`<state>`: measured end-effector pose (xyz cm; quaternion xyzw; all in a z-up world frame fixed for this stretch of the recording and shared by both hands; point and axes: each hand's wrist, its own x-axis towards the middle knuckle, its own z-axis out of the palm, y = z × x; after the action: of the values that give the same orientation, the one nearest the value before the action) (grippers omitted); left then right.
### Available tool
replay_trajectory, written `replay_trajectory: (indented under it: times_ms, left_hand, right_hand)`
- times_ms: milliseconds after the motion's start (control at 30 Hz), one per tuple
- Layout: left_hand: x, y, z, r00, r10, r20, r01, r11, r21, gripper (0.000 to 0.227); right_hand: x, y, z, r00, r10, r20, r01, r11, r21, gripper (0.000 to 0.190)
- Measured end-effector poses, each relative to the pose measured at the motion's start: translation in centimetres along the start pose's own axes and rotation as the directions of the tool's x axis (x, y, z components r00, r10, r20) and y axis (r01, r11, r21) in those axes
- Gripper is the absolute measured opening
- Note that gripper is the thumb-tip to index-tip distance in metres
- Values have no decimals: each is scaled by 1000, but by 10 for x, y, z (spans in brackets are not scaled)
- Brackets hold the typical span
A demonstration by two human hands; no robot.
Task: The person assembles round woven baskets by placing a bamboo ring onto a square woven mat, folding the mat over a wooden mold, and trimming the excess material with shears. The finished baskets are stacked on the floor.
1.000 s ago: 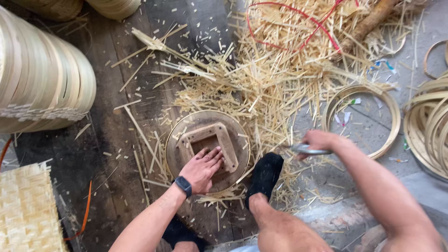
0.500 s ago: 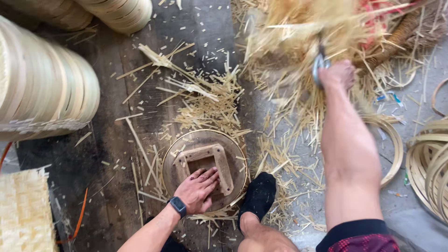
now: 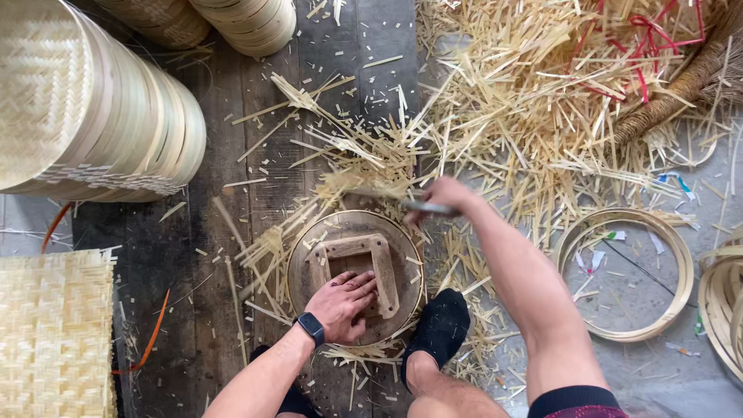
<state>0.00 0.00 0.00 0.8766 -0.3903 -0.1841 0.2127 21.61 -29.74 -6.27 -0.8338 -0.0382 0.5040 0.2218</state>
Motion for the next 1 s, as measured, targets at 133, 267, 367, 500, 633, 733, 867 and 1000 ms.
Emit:
replay_trajectory:
  times_ms: [133,267,367,500,633,733,867,1000]
  left_hand:
    - [1,5,-5,989,-60,-136,42,991,-129,44]
    - [-5,-13,-14,819,-329,-471,247,942,-228,13]
    - [-26,-69,-32,214,-829,-516,868,404,-290,35]
    - [-42,-131,-29,-291,-951,101,709,-285,-645,101]
    - [9,-172,-21,-105,-970,220,507,-242,-827,98]
    - [99,-184,-45,-143,-977,159,725,-213,-655,102]
    - [240,-124,-55,33,-992,119,768,-51,-638,117]
    - [292,-42,-52,852,-512,105,437,588,-681,56]
  right_hand:
    - [14,74,-45,665,663,-343,-197,599,776,97]
    - [-35,136,-51,662,582,-472,-297,783,547,82]
    - [-69,139,6,832,408,-376,-170,833,527,63]
    - [-96,133,86,945,258,-199,-161,900,405,59]
    - [-101,141,131,871,342,-352,-215,910,354,62]
    - [-103,153,156,791,470,-391,-243,829,503,60]
    - [-107,168,179,720,509,-472,-154,780,607,58]
    - [-108,162,179,657,564,-501,-287,801,525,55]
